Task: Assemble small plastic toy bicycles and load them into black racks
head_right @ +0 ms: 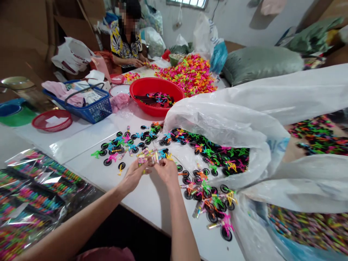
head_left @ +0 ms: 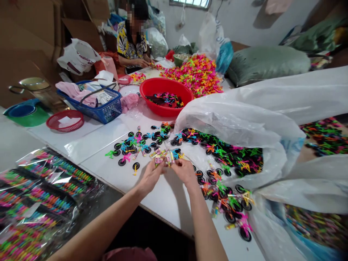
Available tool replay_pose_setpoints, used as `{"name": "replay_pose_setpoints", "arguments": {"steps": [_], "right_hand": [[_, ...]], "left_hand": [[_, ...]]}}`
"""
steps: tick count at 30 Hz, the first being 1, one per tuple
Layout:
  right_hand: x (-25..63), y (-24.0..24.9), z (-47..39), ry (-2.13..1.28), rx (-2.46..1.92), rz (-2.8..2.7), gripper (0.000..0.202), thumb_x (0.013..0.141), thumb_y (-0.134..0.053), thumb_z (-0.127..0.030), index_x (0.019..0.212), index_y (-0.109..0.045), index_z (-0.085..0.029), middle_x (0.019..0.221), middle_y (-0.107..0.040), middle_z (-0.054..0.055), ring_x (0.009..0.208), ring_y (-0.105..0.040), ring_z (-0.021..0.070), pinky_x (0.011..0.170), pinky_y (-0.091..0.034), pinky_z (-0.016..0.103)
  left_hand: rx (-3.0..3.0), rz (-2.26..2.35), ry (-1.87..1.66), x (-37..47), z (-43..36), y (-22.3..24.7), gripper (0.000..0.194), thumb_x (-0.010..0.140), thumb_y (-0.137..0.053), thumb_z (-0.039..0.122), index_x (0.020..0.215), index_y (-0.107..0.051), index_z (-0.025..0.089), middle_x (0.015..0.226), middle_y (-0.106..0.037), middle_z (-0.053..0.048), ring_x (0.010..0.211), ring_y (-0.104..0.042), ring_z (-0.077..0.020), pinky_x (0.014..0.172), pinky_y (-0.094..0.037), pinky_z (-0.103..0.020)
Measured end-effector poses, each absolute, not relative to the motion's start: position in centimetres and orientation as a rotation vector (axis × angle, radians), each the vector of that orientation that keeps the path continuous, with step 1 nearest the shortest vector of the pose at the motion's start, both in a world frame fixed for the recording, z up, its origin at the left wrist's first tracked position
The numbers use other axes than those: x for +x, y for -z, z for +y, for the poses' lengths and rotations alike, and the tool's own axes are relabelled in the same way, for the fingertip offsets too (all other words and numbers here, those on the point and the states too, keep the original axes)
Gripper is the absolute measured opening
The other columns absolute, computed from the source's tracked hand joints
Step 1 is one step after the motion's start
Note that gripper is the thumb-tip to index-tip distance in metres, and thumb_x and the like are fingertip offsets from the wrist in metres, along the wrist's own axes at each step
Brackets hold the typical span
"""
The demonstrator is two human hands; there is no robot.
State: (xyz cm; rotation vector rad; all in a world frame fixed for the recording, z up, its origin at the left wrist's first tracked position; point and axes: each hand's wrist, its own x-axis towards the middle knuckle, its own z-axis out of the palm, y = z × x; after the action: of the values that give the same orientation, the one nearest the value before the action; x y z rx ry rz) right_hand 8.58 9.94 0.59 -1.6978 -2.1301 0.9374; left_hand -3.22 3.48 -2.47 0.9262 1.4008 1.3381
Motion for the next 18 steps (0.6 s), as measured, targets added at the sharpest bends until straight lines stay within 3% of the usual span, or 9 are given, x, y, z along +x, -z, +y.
{"name": "replay_pose_setpoints", "arguments": {"steps": [2,5,7,10,14,18], "right_hand": [[9.2,-0.7,9.1,-1.021,-1.599,-2.065,0.023,0.077,-0.054,-0.038,0.071,-0.064,-0.018,0.063,-0.063,0.0,0.059,-0.057,0.0144,0.055,-0.039,0.023],[10.1,-1.1,7.5,-0.798,-1.534,-2.15,0.018,0.08,-0.053,-0.031,0.081,-0.066,-0.018,0.073,-0.064,0.002,0.068,-0.057,0.0153,0.063,-0.041,0.024],[10.6,-1.6,6.8,-0.617,-1.412,-2.289,0.017,0.082,-0.05,-0.02,0.09,-0.065,-0.02,0.085,-0.063,0.004,0.08,-0.057,0.0161,0.071,-0.042,0.024],[10.6,-2.1,7.3,-0.515,-1.215,-2.528,0.032,0.082,-0.044,-0.008,0.104,-0.061,-0.023,0.098,-0.06,0.005,0.094,-0.055,0.0163,0.08,-0.041,0.024],[9.3,-1.6,10.1,-0.321,-1.473,-2.547,0.031,0.082,-0.05,-0.016,0.112,-0.055,-0.017,0.104,-0.058,0.009,0.098,-0.053,0.0207,0.081,-0.042,0.028],[7.4,-0.2,12.2,-0.11,-1.697,-2.543,0.024,0.08,-0.054,-0.023,0.102,-0.056,-0.013,0.1,-0.058,0.013,0.095,-0.053,0.0258,0.076,-0.043,0.033]], "left_hand": [[0.628,1.162,-1.405,-2.5,3.9,2.4,0.032,0.081,-0.056,0.038,0.104,-0.053,0.016,0.1,-0.062,-0.01,0.086,-0.062,-0.0193,0.069,-0.05,-0.029],[0.373,1.038,-1.421,-2.4,3.8,2.3,0.034,0.074,-0.066,0.035,0.1,-0.054,0.016,0.091,-0.065,-0.008,0.079,-0.064,-0.0177,0.067,-0.05,-0.028],[0.298,0.95,-1.283,-3.1,3.2,2.2,0.035,0.074,-0.067,0.036,0.099,-0.055,0.015,0.087,-0.066,-0.009,0.073,-0.065,-0.0178,0.065,-0.049,-0.029],[0.276,0.841,-1.033,-4.6,2.1,2.1,0.033,0.072,-0.07,0.034,0.093,-0.057,0.013,0.081,-0.066,-0.009,0.065,-0.064,-0.0158,0.059,-0.048,-0.026],[0.329,0.935,-1.127,-5.5,1.4,2.1,0.029,0.064,-0.077,0.023,0.082,-0.057,0.013,0.076,-0.065,-0.005,0.06,-0.06,-0.0097,0.053,-0.042,-0.018],[0.399,0.972,-1.179,-5.4,1.4,1.9,0.033,0.062,-0.078,0.025,0.086,-0.058,0.013,0.077,-0.064,-0.004,0.064,-0.062,-0.0132,0.058,-0.047,-0.025]]}}
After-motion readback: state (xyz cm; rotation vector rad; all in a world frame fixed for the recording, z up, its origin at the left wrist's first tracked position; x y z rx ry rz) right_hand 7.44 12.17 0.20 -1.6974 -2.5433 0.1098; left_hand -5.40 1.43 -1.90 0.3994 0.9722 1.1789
